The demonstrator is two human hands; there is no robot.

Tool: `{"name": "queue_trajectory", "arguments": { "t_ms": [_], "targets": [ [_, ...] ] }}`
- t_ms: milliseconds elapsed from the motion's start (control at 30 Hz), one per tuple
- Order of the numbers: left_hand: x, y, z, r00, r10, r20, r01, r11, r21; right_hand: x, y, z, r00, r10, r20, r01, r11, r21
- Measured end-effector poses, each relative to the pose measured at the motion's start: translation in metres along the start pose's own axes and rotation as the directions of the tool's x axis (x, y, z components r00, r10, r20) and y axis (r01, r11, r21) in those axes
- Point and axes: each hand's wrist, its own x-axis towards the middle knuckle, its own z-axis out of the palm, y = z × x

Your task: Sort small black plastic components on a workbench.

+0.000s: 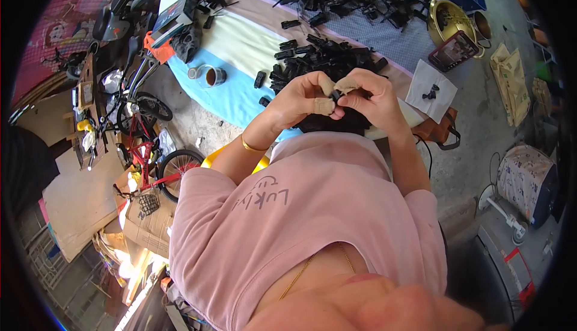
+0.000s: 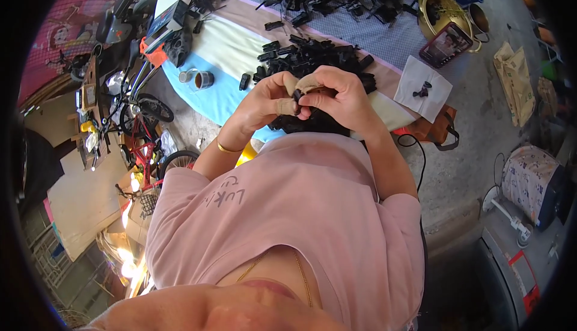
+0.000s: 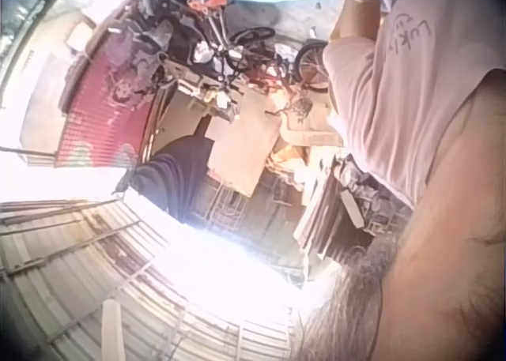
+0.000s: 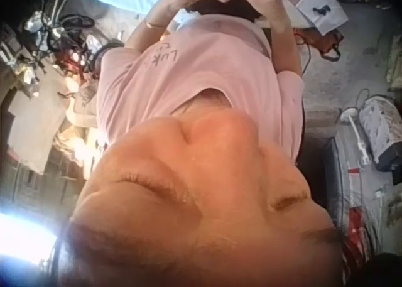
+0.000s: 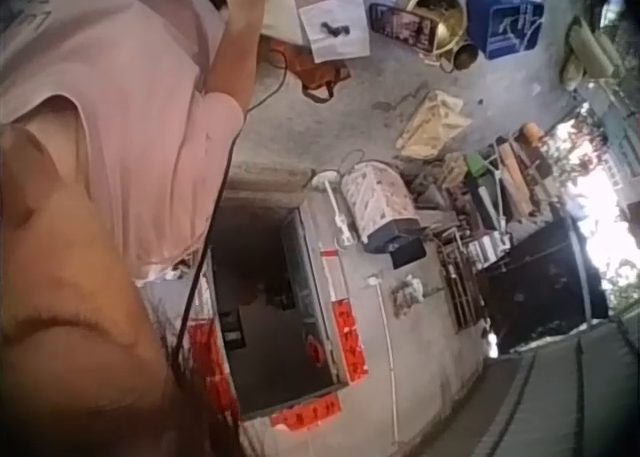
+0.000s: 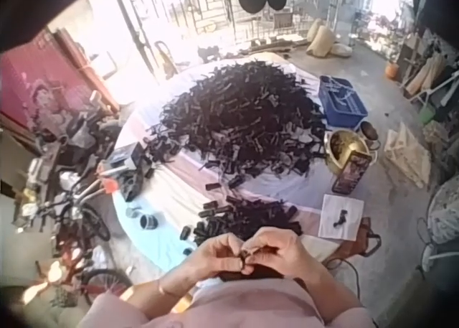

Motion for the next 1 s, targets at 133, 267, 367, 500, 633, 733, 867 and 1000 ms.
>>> {"name": "queue_trajectory", "arguments": {
  "t_ms": [133, 267, 367, 500, 633, 733, 867, 1000],
  "targets": [
    [0.001, 0.002, -0.004, 0.996, 0.017, -0.085, -0.005, 0.991, 0.131, -0.003, 0.004, 0.011, 0.97, 0.136, -0.203, -0.138, 0.99, 0.003],
    [0.004, 0.001, 0.001, 0.967, 0.14, -0.213, -0.076, 0.956, 0.283, -0.009, 0.011, 0.01, 0.923, 0.279, -0.265, -0.246, 0.958, 0.15],
    [0.005, -0.004, 0.003, 0.933, 0.301, -0.196, -0.203, 0.892, 0.405, -0.008, 0.013, 0.02, 0.952, 0.15, -0.265, -0.16, 0.987, -0.014],
    [0.003, -0.004, 0.01, 0.913, 0.339, -0.229, -0.185, 0.841, 0.508, -0.006, 0.01, 0.021, 0.95, 0.187, -0.251, -0.21, 0.975, -0.07],
    [0.002, -0.008, 0.004, 0.892, 0.402, -0.207, -0.211, 0.775, 0.596, -0.005, 0.007, 0.023, 0.948, 0.206, -0.243, -0.225, 0.973, -0.052],
    [0.003, -0.012, 0.002, 0.828, 0.548, -0.114, -0.357, 0.673, 0.648, -0.005, 0.015, 0.026, 0.94, 0.25, -0.232, -0.249, 0.968, 0.031],
    [0.006, -0.011, 0.0, 0.776, 0.622, -0.103, -0.272, 0.477, 0.836, 0.005, 0.014, 0.019, 0.802, 0.597, -0.013, -0.53, 0.722, 0.446],
    [0.012, -0.003, -0.012, 0.844, 0.535, 0.041, -0.171, 0.195, 0.966, -0.001, 0.043, 0.013, 0.775, 0.631, -0.032, -0.589, 0.739, 0.327]
  ]
}}
